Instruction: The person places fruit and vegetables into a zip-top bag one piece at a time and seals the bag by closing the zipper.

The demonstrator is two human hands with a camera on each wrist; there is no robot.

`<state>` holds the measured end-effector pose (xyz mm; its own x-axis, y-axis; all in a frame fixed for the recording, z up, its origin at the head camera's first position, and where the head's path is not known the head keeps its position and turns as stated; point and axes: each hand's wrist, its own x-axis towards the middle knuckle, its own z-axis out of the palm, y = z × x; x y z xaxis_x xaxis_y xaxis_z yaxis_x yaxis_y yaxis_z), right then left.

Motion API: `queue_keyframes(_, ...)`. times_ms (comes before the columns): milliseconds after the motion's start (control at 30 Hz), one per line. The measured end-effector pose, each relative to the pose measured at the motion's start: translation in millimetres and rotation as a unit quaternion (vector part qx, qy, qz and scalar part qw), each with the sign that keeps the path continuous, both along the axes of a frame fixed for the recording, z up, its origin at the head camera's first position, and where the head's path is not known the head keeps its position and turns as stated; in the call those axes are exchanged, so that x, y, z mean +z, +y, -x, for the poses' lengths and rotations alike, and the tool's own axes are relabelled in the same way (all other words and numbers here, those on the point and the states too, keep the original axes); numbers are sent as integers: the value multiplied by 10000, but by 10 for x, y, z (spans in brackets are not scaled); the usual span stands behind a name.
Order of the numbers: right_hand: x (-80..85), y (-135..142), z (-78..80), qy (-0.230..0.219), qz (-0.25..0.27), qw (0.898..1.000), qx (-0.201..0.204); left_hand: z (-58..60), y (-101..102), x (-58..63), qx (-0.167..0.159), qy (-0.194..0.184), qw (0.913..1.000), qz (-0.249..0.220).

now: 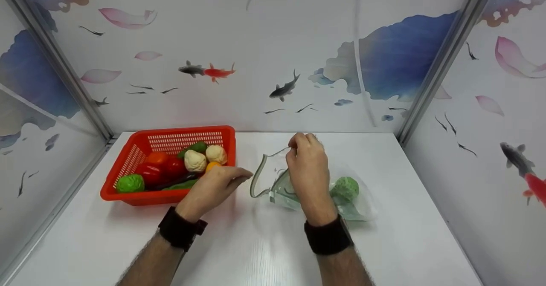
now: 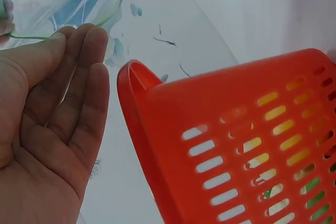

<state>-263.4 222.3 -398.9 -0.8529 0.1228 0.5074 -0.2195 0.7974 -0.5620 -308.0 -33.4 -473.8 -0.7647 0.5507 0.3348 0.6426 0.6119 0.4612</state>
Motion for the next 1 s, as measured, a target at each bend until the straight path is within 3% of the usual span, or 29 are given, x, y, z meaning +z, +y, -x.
queue_keyframes(133, -9, 10, 18, 22, -86, 9999, -71, 36, -136, -8, 407, 233, 9989, -58)
queue_keyframes(367, -4, 17, 43, 48, -335, 9989, -337, 86, -435, 77, 1462, -9, 9892, 95)
queue_keyframes(600, -20, 43, 80, -33, -425, 9976, -549, 167, -739, 108, 2484, 61, 9643, 918)
queue_keyframes(900, -6, 93, 76, -235, -387, 9965, -703, 199, -1078, 97, 3077, 336, 9410, 1370)
queue_keyframes(1000, 4, 106, 68, -288, -386, 9966, -665, 196, -1181, 89, 3295, 170, 9323, 1482)
